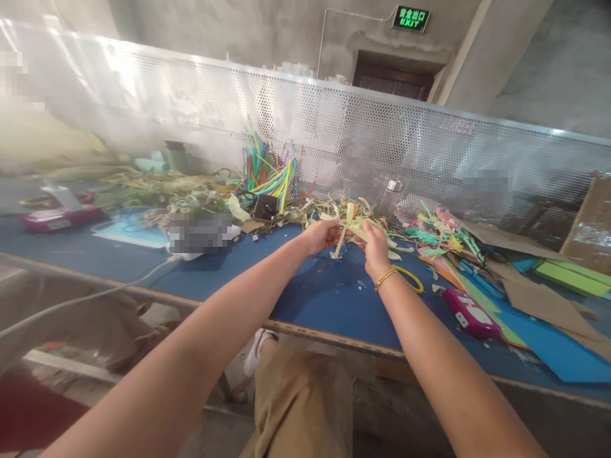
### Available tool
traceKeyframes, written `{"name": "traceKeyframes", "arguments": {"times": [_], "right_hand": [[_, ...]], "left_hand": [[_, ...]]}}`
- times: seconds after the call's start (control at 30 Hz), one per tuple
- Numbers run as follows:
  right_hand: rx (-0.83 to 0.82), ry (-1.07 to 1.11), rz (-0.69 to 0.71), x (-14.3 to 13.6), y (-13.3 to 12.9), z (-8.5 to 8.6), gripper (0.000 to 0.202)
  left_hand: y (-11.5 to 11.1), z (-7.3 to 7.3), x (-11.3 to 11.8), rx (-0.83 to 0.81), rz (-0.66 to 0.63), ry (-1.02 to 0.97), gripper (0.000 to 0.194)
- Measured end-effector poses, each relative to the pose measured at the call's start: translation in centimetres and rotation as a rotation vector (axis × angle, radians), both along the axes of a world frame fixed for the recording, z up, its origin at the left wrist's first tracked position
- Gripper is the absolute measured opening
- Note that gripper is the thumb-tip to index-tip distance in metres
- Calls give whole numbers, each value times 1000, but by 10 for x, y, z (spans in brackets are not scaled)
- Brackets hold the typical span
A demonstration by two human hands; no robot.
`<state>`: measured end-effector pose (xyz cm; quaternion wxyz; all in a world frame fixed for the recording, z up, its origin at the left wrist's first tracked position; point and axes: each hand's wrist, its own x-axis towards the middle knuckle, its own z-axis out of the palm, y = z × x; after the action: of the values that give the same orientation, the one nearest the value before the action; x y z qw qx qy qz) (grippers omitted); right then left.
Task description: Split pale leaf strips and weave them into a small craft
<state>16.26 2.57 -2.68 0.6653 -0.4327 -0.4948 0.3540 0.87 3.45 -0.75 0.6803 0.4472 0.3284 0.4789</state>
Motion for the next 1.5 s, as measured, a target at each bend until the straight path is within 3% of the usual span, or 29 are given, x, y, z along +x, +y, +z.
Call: {"name": "traceKeyframes", "arguments": {"times": [0.27,0.5,0.77,0.97,1.27,1.5], "right_hand": [[238,-214,-227,9,10,-6,36],[208,-483,-91,6,0,-4,26],[192,-418,-24,0,-1,-8,27],[177,-464,-16,1,-5,-6,26],[155,-360,8,1,4,-11,23],[155,-393,-13,0,-1,-7,20]], "left_hand": [[3,-2,-1,30,78,37,25],[-4,-2,3,119,89,125,25],[-7,-4,6,207,100,173,28],[-1,-10,7,269,155,207,18],[-2,-8,6,133,129,62,11],[-2,-7,5,127,117,52,13]]}}
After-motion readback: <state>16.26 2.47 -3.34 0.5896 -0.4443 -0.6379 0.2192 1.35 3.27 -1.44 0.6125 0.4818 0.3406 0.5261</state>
